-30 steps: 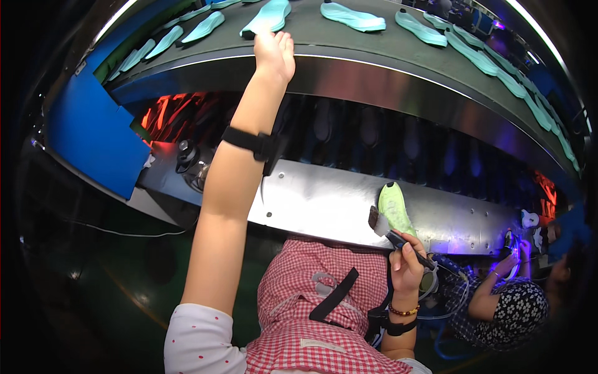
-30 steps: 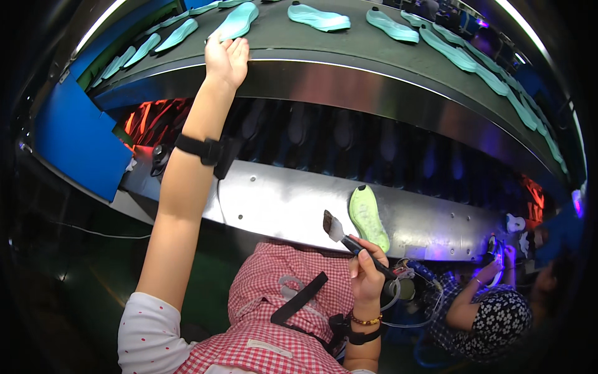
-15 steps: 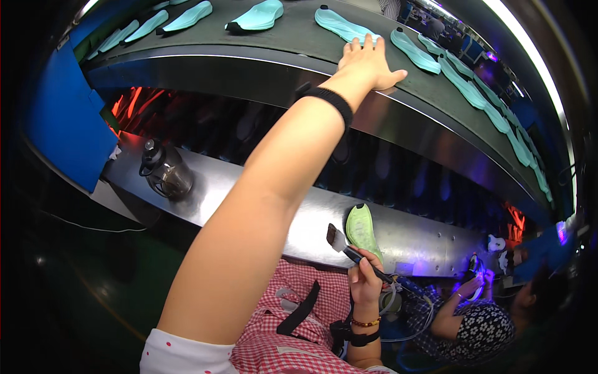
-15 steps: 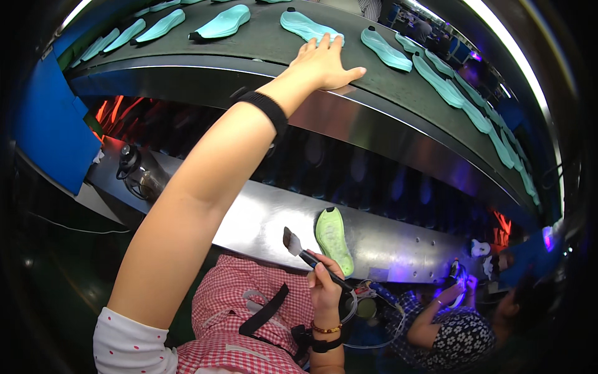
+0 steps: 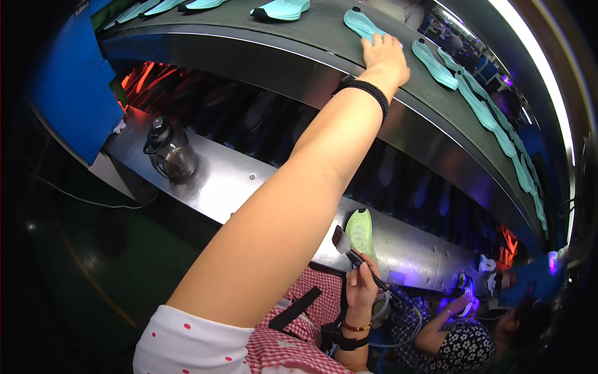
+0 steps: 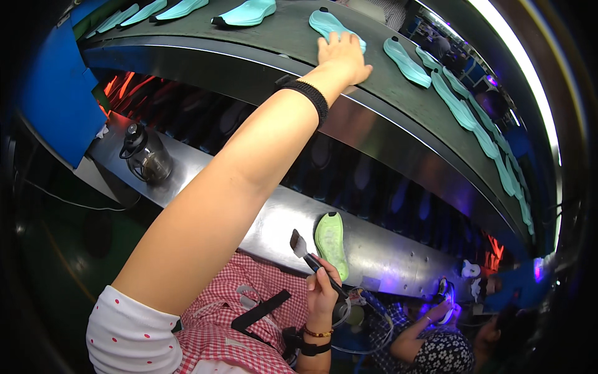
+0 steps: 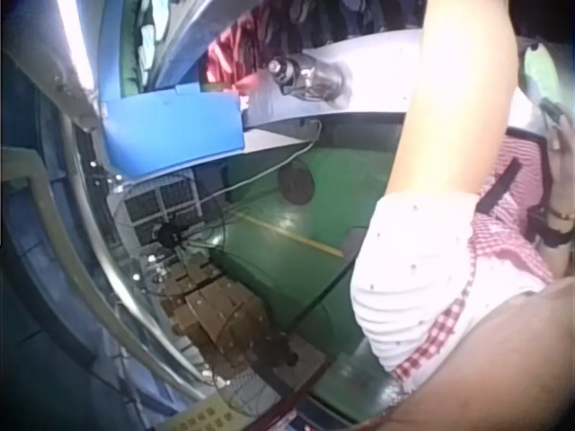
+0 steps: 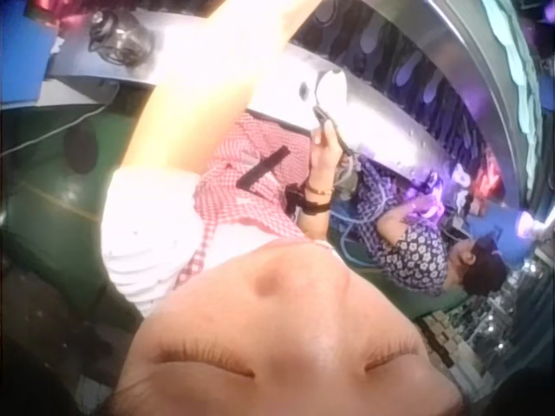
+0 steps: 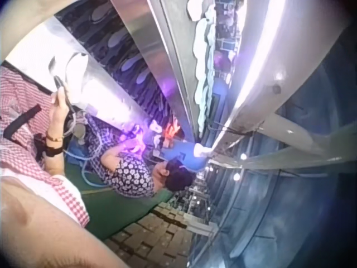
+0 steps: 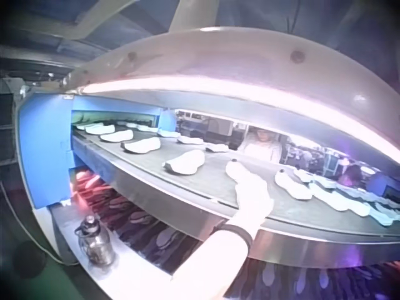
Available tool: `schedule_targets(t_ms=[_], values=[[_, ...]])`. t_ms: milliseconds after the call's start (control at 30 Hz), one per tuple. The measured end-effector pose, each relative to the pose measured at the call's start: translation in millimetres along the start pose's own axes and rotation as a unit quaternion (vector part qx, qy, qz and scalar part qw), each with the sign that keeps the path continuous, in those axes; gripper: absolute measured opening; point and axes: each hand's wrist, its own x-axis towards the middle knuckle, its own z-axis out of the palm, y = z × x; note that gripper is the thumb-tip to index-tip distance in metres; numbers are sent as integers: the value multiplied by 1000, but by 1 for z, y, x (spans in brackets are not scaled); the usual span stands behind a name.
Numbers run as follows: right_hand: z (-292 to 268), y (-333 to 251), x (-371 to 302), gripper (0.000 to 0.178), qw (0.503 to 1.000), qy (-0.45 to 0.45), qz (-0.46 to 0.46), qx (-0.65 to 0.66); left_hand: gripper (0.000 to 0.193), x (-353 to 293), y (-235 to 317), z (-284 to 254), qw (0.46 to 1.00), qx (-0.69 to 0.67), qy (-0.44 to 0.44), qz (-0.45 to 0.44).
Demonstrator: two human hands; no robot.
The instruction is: Applying a liquid primer or glue to turquoise shoe soles using a brush in a manufacturing setting.
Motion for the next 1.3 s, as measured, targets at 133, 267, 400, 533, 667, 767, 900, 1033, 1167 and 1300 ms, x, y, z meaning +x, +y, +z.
schedule_targets(t_ms=[133,267,400,533,667,767,900,1033,1167,1300], values=[[1,0,-8,24,1000,6,-6,29,56,-4,3,0,994,101,17,-42],[-4,-2,-17,23,998,14,-14,61,47,-19,-12,-9,989,131,64,9],[-12,-9,-18,24,998,28,-23,60,42,-47,-38,-31,964,-66,189,173],[-19,-13,-13,24,999,8,-14,46,32,-106,-62,-65,874,-417,247,45],[-7,-29,-4,26,998,-40,-51,24,26,-145,-99,-82,576,-798,84,-154],[3,-41,-5,28,993,-65,-91,26,43,-179,-138,-66,356,-881,-306,-60],[1,-36,-10,28,992,-81,-93,-9,68,-278,-135,-52,364,-880,-289,-95],[9,-29,-11,24,994,-91,-53,8,76,-353,-138,8,227,-873,-394,-176],[13,-12,-5,18,984,-160,1,-83,82,-390,-114,10,313,-854,-344,-234],[25,-1,5,18,984,-140,31,-103,88,-395,-99,-1,203,-891,-289,-286]])
